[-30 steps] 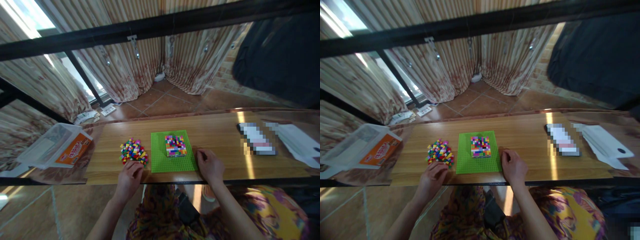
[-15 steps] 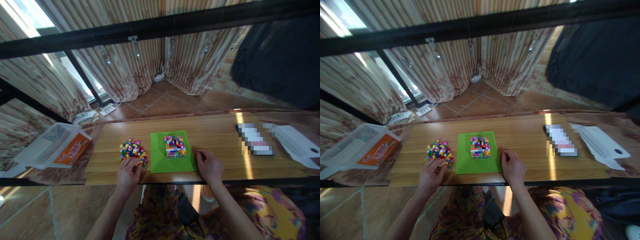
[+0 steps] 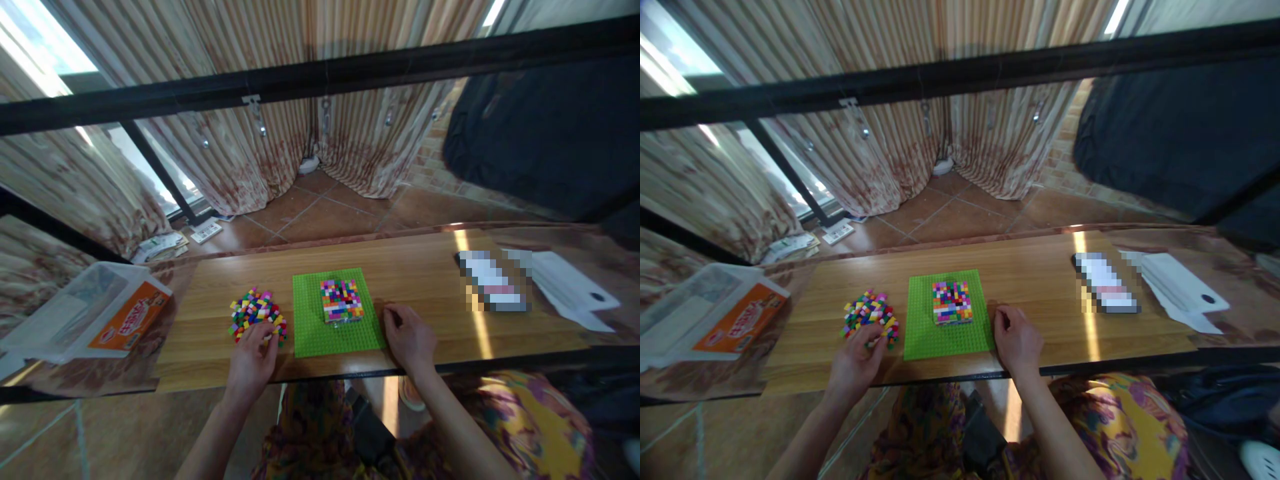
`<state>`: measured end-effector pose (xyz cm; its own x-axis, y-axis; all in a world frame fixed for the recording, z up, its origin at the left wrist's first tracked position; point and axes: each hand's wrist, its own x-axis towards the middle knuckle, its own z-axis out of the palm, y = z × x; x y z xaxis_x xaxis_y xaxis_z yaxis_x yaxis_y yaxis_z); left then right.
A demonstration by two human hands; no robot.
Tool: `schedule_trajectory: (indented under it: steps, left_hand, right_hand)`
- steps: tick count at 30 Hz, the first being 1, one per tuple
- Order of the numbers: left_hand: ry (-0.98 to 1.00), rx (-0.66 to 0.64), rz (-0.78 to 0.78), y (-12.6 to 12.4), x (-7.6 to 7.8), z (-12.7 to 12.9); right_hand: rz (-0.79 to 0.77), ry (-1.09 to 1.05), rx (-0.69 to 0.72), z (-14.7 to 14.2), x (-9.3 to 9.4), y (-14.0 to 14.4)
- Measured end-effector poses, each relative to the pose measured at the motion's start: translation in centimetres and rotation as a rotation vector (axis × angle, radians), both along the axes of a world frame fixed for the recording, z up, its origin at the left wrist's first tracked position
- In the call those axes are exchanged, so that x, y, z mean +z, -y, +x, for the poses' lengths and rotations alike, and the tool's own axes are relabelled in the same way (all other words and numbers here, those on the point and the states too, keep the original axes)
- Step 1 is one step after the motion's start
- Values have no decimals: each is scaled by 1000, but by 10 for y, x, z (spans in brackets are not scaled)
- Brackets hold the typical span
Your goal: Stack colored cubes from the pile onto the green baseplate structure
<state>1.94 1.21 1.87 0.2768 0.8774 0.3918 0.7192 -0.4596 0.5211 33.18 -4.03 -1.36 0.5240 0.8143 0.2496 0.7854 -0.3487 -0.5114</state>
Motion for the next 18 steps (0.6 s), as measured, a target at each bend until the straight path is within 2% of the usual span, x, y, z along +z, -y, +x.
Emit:
schedule_trajectory:
  steps: [7, 12, 18]
  left_hand:
    - [178, -43, -146, 4, 13, 31]
    - [220, -94, -105, 1, 18, 48]
    - [201, -170, -41, -1, 18, 51]
  right_hand:
    - [-4, -9, -7, -3, 6, 1]
    - [3, -28, 9, -4, 7, 0]
    - [-25, -45, 4, -4, 9, -1]
